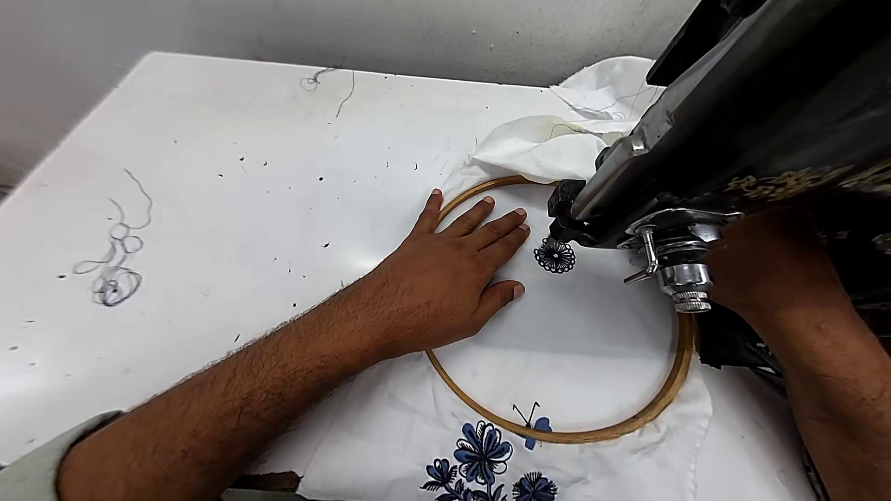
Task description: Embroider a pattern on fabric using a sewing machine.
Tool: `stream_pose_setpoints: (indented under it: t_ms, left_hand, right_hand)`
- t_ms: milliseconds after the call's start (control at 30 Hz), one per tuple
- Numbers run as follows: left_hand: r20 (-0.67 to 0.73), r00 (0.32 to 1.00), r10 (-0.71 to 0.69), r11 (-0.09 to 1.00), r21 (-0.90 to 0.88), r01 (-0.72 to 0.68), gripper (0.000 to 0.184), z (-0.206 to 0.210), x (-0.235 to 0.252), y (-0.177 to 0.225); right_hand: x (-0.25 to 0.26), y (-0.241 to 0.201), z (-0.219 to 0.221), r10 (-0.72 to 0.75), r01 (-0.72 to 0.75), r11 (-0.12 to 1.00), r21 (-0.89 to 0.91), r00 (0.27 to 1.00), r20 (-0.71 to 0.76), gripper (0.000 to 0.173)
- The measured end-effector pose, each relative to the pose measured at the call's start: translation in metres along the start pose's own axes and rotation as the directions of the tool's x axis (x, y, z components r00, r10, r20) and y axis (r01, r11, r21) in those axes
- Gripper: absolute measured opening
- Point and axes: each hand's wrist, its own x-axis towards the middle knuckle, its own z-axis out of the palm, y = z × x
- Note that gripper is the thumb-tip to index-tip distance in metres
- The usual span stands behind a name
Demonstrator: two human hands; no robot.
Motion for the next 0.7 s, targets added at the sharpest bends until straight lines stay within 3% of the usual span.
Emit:
stream_pose_setpoints:
  t_ms: [200,400,700]
  left_hand:
    - [0.021,1.000,0.010,1.000,0.003,-0.010,0.064,-0.0021,-0.0023,0.0055]
    - [0.018,1.000,-0.005,1.000,0.001,0.005,0.065,-0.0017,-0.0001,0.0010]
    - [0.036,0.999,0.002,1.000,0.011,-0.002,0.062,-0.0064,-0.0054,0.0087]
  right_hand:
    - [0.0004,0.0009,-0.0041,0.062,-0.060,0.998,-0.027,0.996,0.061,0.028]
    - [0.0000,0.0019,0.0009,0.002,-0.002,1.000,0.004,1.000,-0.002,0.029]
    - [-0.0008,-0.0035,-0.0066,0.090,-0.088,0.996,-0.031,0.992,0.086,0.031]
